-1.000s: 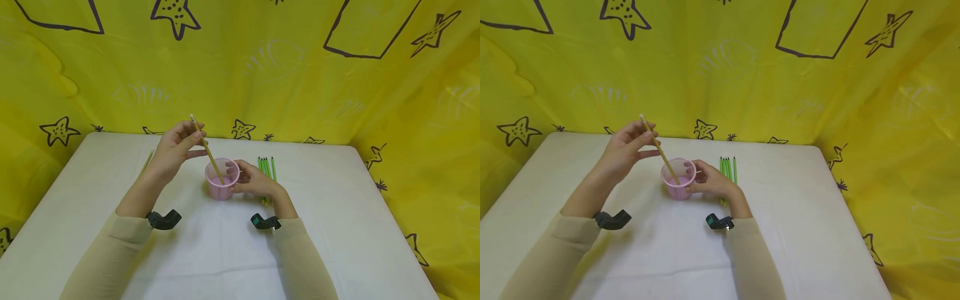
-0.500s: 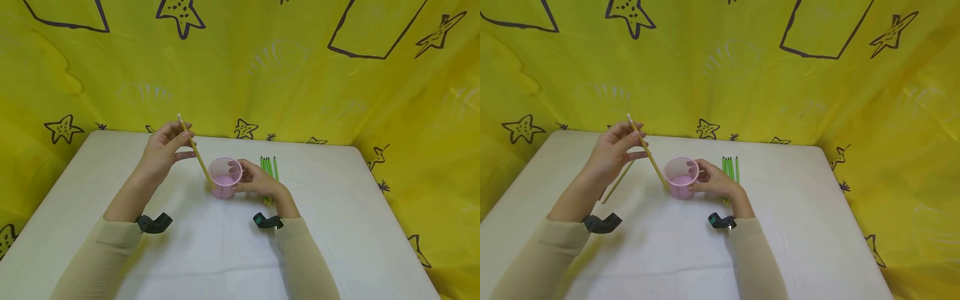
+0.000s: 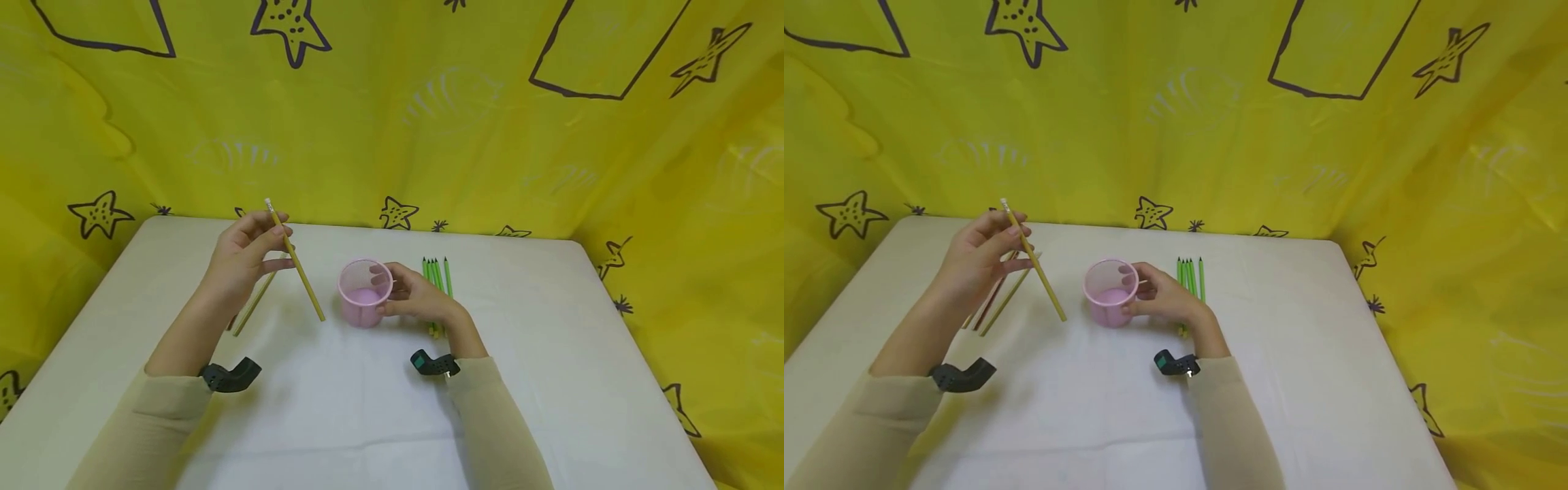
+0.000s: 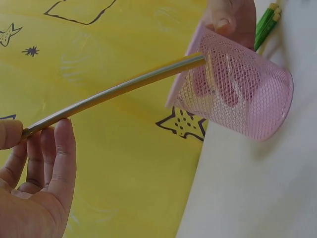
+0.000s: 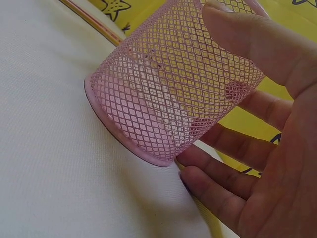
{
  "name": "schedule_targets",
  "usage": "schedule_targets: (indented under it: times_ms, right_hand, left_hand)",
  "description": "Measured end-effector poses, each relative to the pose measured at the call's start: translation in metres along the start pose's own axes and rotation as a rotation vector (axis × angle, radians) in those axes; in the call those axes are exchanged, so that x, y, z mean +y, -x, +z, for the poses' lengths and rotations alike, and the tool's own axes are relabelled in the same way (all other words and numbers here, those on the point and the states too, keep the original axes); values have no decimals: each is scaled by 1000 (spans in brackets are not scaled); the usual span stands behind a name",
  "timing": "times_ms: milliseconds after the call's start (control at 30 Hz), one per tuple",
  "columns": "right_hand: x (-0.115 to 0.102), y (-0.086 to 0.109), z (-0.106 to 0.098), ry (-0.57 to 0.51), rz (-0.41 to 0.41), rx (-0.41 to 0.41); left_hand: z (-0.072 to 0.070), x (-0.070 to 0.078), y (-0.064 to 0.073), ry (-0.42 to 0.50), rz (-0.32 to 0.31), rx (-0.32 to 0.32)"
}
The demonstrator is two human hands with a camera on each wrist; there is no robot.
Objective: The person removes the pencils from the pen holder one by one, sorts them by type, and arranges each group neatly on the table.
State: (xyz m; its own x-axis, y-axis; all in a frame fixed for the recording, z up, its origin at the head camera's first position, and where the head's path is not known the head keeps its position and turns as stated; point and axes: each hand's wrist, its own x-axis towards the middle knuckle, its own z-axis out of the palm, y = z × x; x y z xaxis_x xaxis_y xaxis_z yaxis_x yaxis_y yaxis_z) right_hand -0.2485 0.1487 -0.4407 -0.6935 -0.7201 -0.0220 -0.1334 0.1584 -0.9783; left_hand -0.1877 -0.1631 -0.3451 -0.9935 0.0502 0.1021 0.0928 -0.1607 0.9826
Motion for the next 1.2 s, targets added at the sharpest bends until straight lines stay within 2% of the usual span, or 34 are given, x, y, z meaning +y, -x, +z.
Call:
schedule_targets:
  times_ms: [267, 467, 733, 833, 1200]
  right_hand:
    - [-1, 0, 0, 27, 12, 12]
    - [-2, -1, -1, 5, -7, -4]
    - [-3, 1, -1, 12, 9, 5]
    - [-2, 1, -1, 9, 8, 6]
    - [1, 0, -1, 30, 4, 9]
  left_hand:
    - [-9, -7, 0, -70, -31, 11]
    - [-17, -14, -3, -132, -58, -8]
    - [-27, -29, -9, -258, -156, -24]
    - [-29, -33, -10, -297, -174, -24]
    - [-32, -37, -14, -344, -208, -30]
